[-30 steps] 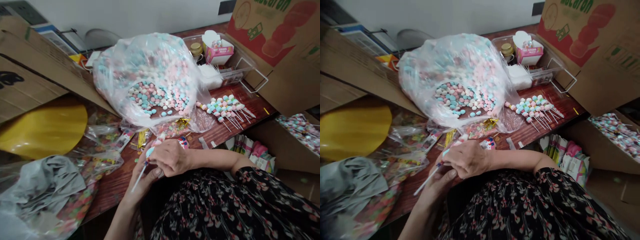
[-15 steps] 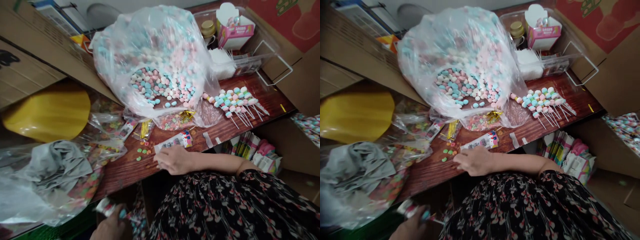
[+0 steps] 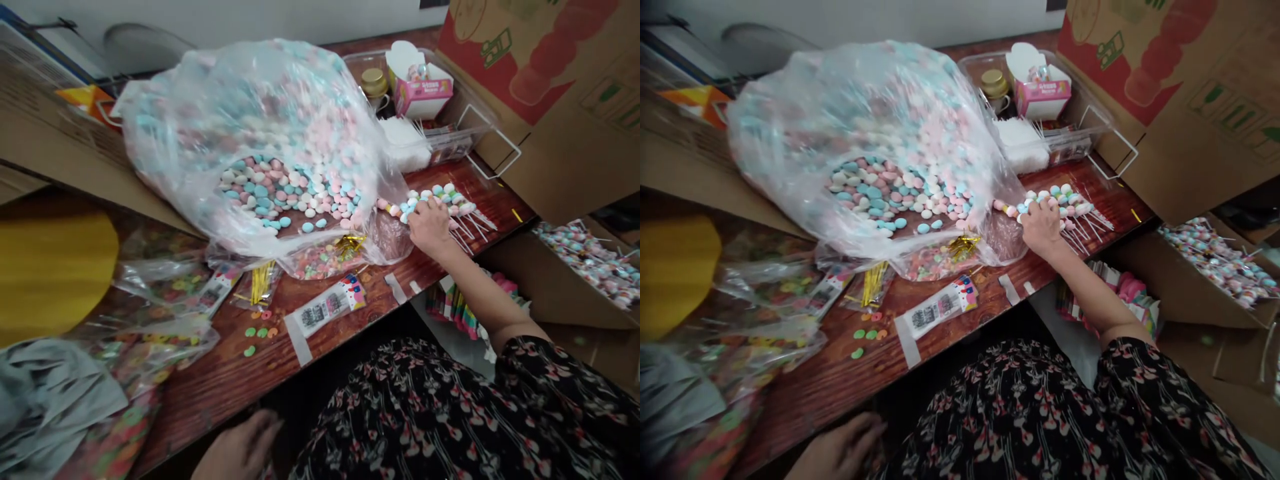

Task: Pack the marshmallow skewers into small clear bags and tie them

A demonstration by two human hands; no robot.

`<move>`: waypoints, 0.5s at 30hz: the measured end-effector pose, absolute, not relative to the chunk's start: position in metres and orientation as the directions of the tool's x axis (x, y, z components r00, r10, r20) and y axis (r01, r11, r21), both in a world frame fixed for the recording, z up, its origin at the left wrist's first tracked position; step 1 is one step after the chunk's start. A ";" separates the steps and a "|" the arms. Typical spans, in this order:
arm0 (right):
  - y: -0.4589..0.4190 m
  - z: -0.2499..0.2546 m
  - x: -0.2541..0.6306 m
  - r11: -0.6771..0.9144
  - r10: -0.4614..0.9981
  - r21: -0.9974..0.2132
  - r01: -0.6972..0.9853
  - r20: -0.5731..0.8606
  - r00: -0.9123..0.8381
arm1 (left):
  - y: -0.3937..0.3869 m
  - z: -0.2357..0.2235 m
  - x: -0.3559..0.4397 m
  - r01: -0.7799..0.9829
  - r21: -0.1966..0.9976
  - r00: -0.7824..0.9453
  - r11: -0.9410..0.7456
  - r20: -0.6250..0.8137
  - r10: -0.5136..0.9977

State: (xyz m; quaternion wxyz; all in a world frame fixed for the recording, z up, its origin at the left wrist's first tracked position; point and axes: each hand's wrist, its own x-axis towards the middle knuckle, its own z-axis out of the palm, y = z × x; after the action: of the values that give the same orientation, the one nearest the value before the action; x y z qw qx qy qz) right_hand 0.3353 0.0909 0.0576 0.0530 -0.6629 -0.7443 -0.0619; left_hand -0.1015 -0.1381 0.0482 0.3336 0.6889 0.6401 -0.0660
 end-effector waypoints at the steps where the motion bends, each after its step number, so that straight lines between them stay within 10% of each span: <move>1: 0.095 0.059 0.334 0.105 0.982 0.051 0.993 0.149 -0.112 | -0.125 0.059 -0.086 0.889 0.453 0.276 -0.066 -0.415 0.867; 5: 0.095 0.060 0.324 0.029 0.990 0.106 0.994 0.133 -0.043 | -0.072 0.074 -0.013 0.818 0.315 0.493 -0.481 0.045 0.869; 15: 0.083 0.043 0.327 -0.001 0.990 0.195 0.981 0.135 -0.026 | -0.034 0.028 0.030 0.844 -0.029 0.536 -0.535 0.068 0.842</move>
State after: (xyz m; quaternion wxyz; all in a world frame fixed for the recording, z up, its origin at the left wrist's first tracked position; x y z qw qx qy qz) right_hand 0.3274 0.0830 0.0433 -0.0205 -0.6975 -0.7066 -0.1176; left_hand 0.0302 -0.0339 0.0283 -0.0291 0.8758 0.4812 0.0226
